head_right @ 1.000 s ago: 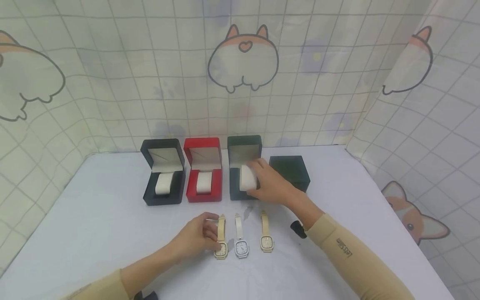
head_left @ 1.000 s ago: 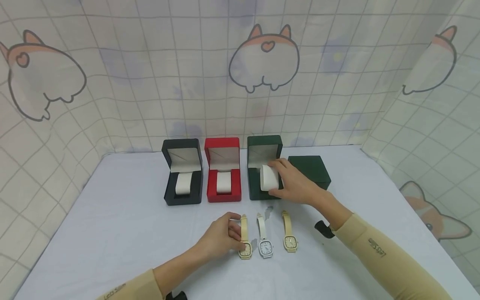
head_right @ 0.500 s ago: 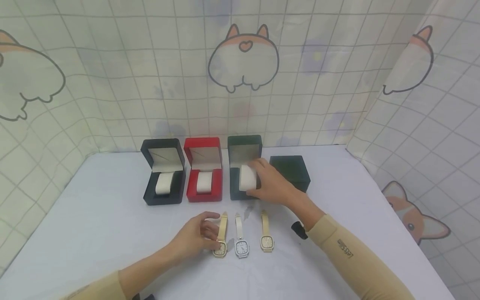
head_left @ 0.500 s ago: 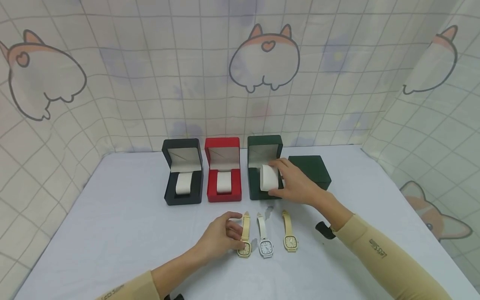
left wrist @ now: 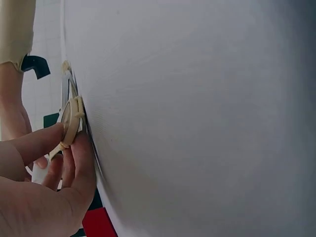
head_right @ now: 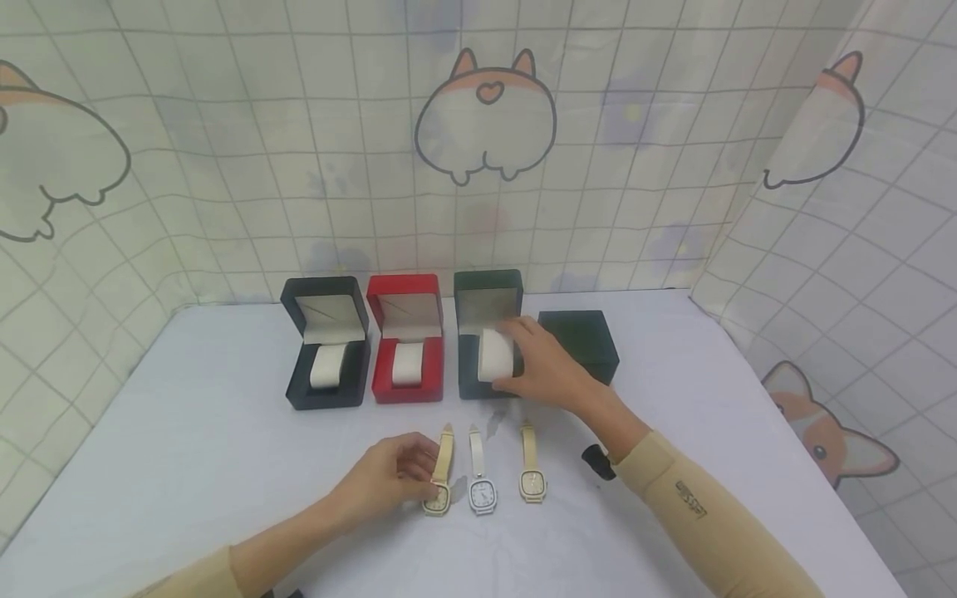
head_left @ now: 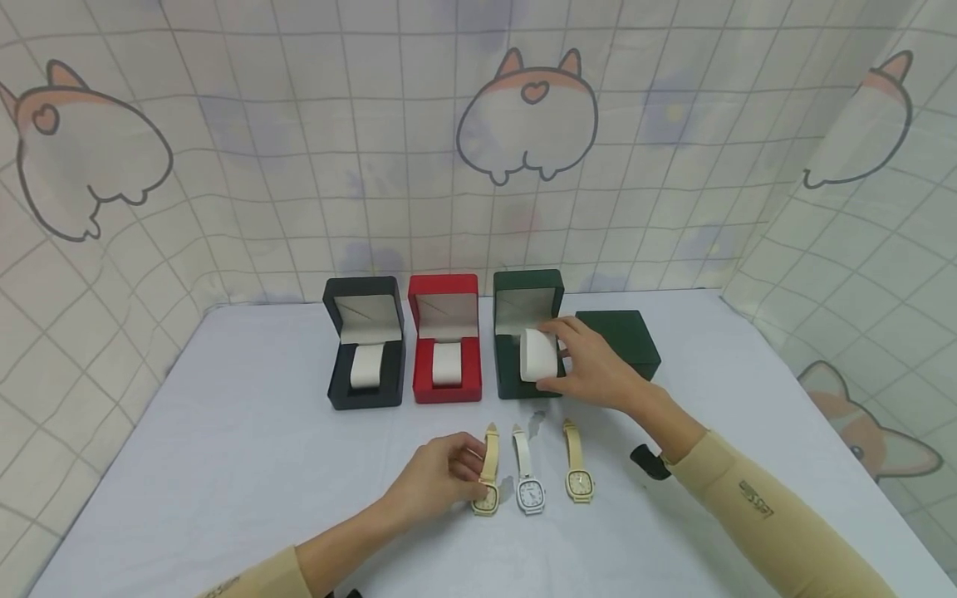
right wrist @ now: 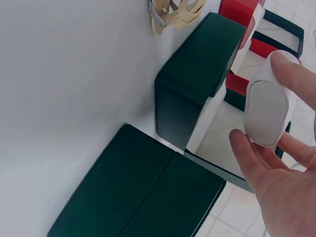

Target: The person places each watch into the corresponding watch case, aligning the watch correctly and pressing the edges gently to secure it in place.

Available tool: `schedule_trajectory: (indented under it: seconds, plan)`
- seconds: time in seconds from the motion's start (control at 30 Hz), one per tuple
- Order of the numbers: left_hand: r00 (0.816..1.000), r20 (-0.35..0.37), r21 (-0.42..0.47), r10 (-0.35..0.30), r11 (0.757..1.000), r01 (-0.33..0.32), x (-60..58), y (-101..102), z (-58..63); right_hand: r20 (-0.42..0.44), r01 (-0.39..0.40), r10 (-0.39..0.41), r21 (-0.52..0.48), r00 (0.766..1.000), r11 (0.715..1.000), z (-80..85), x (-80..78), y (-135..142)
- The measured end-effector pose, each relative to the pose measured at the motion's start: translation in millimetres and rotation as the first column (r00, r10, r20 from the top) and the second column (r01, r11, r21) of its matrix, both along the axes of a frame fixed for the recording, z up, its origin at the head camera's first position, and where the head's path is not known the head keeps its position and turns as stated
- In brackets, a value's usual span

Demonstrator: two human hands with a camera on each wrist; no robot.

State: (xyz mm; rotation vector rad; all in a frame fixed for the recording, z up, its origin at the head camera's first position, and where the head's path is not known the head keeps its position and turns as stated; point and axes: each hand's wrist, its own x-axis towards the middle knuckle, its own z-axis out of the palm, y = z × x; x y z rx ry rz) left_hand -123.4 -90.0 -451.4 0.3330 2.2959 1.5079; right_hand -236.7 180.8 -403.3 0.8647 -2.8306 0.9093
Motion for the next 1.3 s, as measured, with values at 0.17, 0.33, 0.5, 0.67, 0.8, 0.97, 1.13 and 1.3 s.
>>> schedule_trajectory:
  seconds: [0.17,0.33,0.5,0.67,0.8,0.97,1.13,1.3]
  plan:
    - [1.000,-0.013,-0.017,-0.025,1.000,0.025,1.1,-2,0.5,0.025,0.010,-0.009,-0.050,1.000,0.999,-1.2,2.2,2]
    - [1.000,-0.024,0.005,-0.017,1.000,0.017,1.4,-5,-1.2,0.035,0.016,-0.013,-0.096,0.999,0.995,-2.2,5.3,2]
    - [0.999,-0.048,0.021,-0.005,1.000,0.006,0.1,-7,-1.1,0.065,0.033,-0.024,-0.136,0.998,0.990,-7.3,8.2,2]
    - [0.999,-0.032,0.058,0.037,0.998,-0.035,-3.4,-10,5.2,0.081,0.040,-0.024,-0.198,0.996,0.979,-12.1,10.9,1]
    - [0.997,-0.024,0.111,0.067,0.992,-0.064,-7.6,-11,10.7,0.070,0.022,-0.005,-0.238,0.998,0.971,-12.4,13.1,0]
    - [0.995,-0.019,0.168,0.101,0.981,-0.097,-13.5,-12,13.2,0.071,0.004,0.016,-0.276,0.997,0.961,-11.4,16.6,-2]
    - [0.990,-0.004,0.193,0.138,0.972,-0.135,-19.1,-16,16.2,0.108,0.017,0.015,-0.292,0.994,0.956,-14.0,19.7,-5]
    - [0.984,0.007,0.213,0.178,0.961,-0.175,-23.6,-19,22.6,0.144,0.026,0.020,-0.310,0.989,0.950,-15.8,23.7,-8]
